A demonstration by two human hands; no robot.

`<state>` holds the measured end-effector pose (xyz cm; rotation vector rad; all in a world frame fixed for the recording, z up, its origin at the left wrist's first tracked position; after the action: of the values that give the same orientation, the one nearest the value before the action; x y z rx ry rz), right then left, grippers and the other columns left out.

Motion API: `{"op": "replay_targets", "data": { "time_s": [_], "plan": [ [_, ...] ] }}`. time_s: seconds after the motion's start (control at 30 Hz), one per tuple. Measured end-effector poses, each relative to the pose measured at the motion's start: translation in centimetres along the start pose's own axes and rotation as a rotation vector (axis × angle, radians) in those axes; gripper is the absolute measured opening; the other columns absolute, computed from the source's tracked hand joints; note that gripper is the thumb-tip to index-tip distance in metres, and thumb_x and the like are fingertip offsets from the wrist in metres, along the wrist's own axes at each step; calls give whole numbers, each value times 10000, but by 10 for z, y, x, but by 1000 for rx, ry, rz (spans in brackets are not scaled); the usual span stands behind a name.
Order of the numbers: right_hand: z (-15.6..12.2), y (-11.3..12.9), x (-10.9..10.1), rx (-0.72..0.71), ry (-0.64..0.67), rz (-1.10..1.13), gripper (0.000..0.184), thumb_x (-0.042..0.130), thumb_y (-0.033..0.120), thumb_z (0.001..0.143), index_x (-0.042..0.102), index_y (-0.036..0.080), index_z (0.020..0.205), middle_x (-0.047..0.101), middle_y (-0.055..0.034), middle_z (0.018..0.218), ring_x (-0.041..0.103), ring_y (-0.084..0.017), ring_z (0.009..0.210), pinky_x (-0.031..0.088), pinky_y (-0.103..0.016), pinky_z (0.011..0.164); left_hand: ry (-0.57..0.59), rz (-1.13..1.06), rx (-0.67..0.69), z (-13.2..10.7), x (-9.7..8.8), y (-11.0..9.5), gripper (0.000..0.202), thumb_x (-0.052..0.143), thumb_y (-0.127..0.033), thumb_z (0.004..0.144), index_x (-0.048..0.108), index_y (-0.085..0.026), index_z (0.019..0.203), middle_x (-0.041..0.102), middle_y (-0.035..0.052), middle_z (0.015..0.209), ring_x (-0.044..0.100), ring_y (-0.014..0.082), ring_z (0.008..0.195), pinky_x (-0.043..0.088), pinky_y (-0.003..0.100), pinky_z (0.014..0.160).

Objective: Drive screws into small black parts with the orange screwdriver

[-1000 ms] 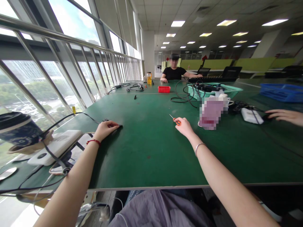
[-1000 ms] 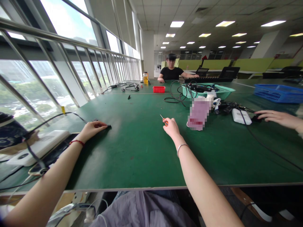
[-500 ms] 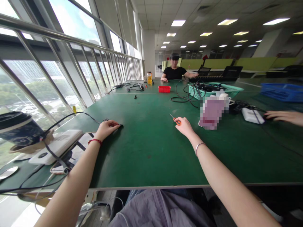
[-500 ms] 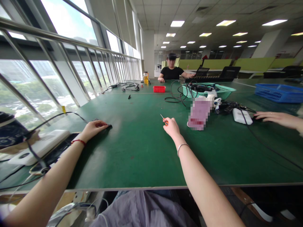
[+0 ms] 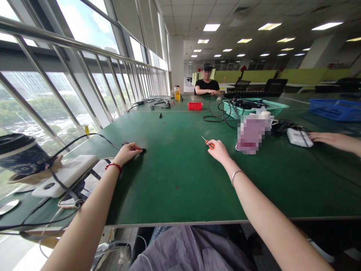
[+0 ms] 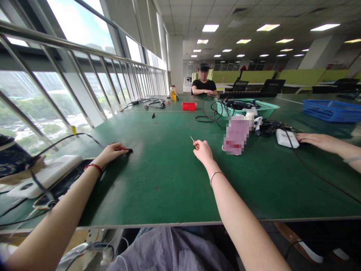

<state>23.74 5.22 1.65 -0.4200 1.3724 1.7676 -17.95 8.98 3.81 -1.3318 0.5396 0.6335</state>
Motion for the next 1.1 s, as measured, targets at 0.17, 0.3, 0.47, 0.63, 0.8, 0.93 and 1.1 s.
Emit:
{"op": "replay_targets", "data": {
  "time_s": [0.17,0.3,0.47,0.63,0.8,0.93,1.1],
  "plan": [
    [-2,15,-11,-15,-60,107,244,565,114,679,665,185,889,591,-45,852,574,-170,794,453,-310,810,-20,77,134,-8,16,-29,334,663,-493,582,638,-172,672,670,37,666,598,192,661,466,287,629],
    [-7,36,-25,-69,-114,216,183,548,206,736,634,191,896,648,-33,862,590,-151,745,467,-276,737,73,136,318,-16,69,-79,251,607,-422,698,677,-186,749,708,47,797,627,203,772,486,310,743],
    [-20,57,-65,-174,-308,485,201,548,369,776,571,180,839,597,-13,708,530,-122,575,434,-230,561,152,97,456,-24,141,-139,152,606,-300,725,694,-186,774,704,35,807,639,173,768,495,268,708],
    [-37,74,-93,-285,-468,533,240,544,416,792,494,196,710,517,17,637,483,-102,570,391,-205,541,109,1,505,-30,167,-158,108,618,-225,701,688,-172,764,699,31,793,636,154,736,506,256,695],
    [-45,92,-88,-338,-424,434,250,558,418,783,498,197,683,461,43,565,416,-82,495,336,-199,486,153,-72,498,-31,167,-153,132,618,-194,690,698,-168,792,708,33,815,651,155,768,520,262,746],
    [-49,93,-89,-338,-450,410,241,557,405,783,496,201,670,451,43,549,413,-87,490,327,-202,479,181,-82,499,-32,165,-155,159,611,-161,682,702,-162,813,711,41,835,654,161,789,524,267,764],
    [-45,86,-86,-306,-435,395,237,552,400,786,493,203,670,462,40,557,420,-90,496,336,-207,492,175,-74,499,-34,164,-155,156,613,-158,684,700,-163,813,711,38,833,653,161,792,526,271,773]
  ]
}}
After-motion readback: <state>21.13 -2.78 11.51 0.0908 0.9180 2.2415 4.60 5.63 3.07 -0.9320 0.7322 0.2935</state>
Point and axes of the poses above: each hand's wrist, its own z-axis towards the middle knuckle, its own x-axis out of the palm, y = z × x, the point moved 10 cm from there along z, towards the middle knuckle
